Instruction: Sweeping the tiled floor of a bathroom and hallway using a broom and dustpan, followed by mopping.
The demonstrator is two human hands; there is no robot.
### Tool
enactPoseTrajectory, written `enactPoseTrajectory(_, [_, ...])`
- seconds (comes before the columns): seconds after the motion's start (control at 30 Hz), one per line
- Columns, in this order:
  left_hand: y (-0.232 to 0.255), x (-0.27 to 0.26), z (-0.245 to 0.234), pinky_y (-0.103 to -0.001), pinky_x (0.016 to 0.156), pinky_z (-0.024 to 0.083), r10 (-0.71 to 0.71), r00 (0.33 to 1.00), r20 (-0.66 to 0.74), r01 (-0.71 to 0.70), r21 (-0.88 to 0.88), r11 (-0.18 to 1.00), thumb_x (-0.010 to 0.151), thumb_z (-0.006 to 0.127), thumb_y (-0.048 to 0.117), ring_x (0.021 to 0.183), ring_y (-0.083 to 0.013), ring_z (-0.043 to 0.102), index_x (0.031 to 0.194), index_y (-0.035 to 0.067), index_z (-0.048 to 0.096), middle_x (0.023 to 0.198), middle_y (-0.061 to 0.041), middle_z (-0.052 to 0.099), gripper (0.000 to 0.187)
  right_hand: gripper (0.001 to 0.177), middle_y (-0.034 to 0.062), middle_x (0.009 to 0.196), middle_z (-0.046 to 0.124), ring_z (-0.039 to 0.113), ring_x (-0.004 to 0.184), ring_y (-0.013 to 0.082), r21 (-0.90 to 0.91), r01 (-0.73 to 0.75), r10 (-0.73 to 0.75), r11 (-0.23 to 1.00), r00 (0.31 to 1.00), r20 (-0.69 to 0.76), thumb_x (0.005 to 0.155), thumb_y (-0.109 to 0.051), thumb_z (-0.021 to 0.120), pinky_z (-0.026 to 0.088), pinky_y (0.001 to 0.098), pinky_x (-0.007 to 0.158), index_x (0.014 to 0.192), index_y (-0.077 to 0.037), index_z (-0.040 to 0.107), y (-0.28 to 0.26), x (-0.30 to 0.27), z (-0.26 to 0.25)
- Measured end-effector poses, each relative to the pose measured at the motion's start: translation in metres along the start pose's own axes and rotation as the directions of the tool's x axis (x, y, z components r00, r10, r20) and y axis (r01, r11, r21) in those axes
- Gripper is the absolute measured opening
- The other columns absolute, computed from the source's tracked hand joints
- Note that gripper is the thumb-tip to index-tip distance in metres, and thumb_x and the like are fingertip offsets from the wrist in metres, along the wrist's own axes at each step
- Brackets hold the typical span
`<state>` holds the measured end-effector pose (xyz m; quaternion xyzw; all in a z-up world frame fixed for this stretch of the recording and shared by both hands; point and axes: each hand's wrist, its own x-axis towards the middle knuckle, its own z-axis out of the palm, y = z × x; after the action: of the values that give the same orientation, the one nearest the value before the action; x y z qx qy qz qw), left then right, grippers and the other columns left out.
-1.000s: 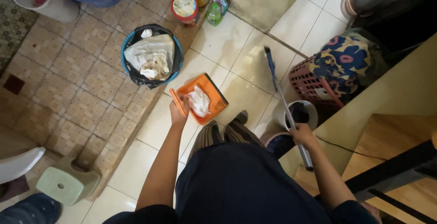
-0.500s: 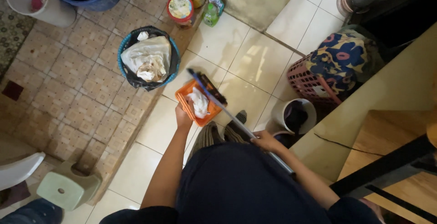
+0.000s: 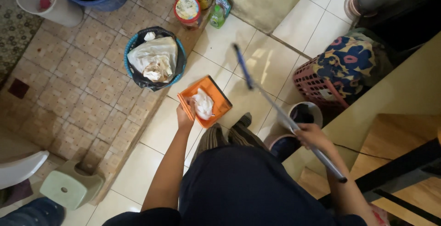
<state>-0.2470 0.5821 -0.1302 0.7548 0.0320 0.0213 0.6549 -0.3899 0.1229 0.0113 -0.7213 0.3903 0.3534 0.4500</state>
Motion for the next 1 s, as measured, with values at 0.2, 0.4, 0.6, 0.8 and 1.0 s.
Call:
enactPoseTrajectory(0.2, [0.008, -0.003, 0.007, -0.026, 0.070, 0.050, -0.136, 0.991, -0.011, 0.135, -0.032, 0.990, 0.102, 0.061, 0.012, 0.075, -0.0089, 0.060, 0.100, -0.001, 0.067, 0.081, -0.002, 0.066, 0.014, 0.030, 0.0161, 0.074, 0.074, 0.070, 0.063, 0.0235, -0.412, 0.504, -0.583, 0.759, 0.808, -0.085, 0.085, -0.020, 0.072, 0.054, 0.0387, 0.062, 0.105, 0.002, 0.074, 0.064, 0.129, 0.001])
enactPoseTrajectory(0.4, [0.008, -0.005, 0.007, -0.026, 0.067, 0.049, -0.136, 0.991, -0.018, 0.136, 0.012, 0.991, 0.103, 0.061, 0.012, 0.073, -0.0092, 0.058, 0.097, -0.001, 0.066, 0.080, -0.003, 0.065, 0.015, 0.034, 0.0218, 0.074, 0.073, 0.073, 0.067, 0.0299, -0.593, 0.292, -0.324, 0.750, 0.945, 0.055, 0.077, -0.024, 0.079, 0.058, 0.0448, 0.063, 0.089, 0.008, 0.076, 0.073, 0.187, 0.066])
enactPoseTrajectory(0.6, [0.026, -0.005, 0.003, -0.025, 0.068, 0.051, -0.070, 0.997, -0.023, 0.071, 0.022, 0.997, 0.102, 0.061, 0.012, 0.073, -0.0081, 0.060, 0.100, -0.001, 0.067, 0.080, -0.003, 0.067, 0.015, 0.027, 0.0124, 0.061, 0.063, 0.062, 0.044, 0.0222, -0.283, 0.210, -0.149, 0.936, 0.963, 0.223, 0.092, -0.018, 0.064, 0.050, 0.0373, 0.041, 0.108, 0.003, 0.070, 0.023, 0.076, 0.139])
enactPoseTrajectory(0.8, [0.009, -0.006, 0.001, -0.026, 0.064, 0.049, -0.128, 0.990, -0.054, 0.128, 0.009, 0.992, 0.102, 0.062, 0.014, 0.068, -0.0083, 0.058, 0.098, 0.000, 0.066, 0.079, -0.004, 0.066, 0.016, 0.028, 0.0049, 0.059, 0.063, 0.056, 0.043, 0.0149, -0.208, 0.261, -0.192, 0.943, 0.934, 0.300, 0.091, -0.016, 0.065, 0.045, 0.0310, 0.039, 0.115, -0.004, 0.071, -0.004, 0.032, 0.112])
enactPoseTrajectory(1.0, [0.005, -0.003, -0.019, -0.033, 0.063, 0.053, -0.171, 0.982, -0.083, 0.186, 0.242, 0.952, 0.104, 0.062, 0.016, 0.065, -0.0195, 0.064, 0.092, 0.000, 0.064, 0.074, -0.014, 0.066, 0.021, 0.030, 0.0005, 0.058, 0.054, 0.050, 0.043, 0.0147, -0.051, 0.146, -0.138, 0.988, 0.982, 0.131, 0.091, -0.014, 0.066, 0.038, 0.0308, 0.038, 0.119, -0.007, 0.073, 0.000, 0.012, 0.034])
